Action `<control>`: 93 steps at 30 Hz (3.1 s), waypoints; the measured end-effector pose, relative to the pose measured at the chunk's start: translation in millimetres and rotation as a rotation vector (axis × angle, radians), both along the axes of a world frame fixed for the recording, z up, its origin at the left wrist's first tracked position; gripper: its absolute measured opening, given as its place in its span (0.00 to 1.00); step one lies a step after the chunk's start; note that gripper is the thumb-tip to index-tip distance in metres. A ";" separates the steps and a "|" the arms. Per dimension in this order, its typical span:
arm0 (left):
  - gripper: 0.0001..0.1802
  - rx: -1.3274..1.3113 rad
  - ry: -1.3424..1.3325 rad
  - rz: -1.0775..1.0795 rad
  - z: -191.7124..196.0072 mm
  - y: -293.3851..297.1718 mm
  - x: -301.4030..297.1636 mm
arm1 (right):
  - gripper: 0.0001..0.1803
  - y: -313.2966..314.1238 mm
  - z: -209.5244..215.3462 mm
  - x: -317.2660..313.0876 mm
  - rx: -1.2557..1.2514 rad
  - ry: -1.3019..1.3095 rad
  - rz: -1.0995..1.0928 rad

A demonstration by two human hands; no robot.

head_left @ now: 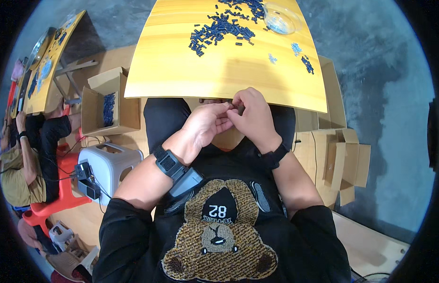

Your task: Assembling small blue and white plastic components.

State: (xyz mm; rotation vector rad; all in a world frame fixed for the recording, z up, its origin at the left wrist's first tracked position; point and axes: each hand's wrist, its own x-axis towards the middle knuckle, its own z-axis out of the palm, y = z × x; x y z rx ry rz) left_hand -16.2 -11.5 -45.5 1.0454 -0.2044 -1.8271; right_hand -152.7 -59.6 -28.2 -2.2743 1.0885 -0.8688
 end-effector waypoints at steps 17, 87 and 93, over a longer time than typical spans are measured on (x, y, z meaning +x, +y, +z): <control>0.07 0.015 0.007 0.082 -17.9 -7.3 -4.3 | 0.07 -3.8 -12.2 3.2 -0.024 0.123 0.026; 0.10 -0.103 0.285 0.630 -40.6 84.6 240.3 | 0.23 59.2 126.7 58.6 0.854 -0.892 1.619; 0.09 -0.065 0.284 0.680 -55.1 94.3 249.8 | 0.18 45.6 130.9 67.9 0.779 -0.821 1.736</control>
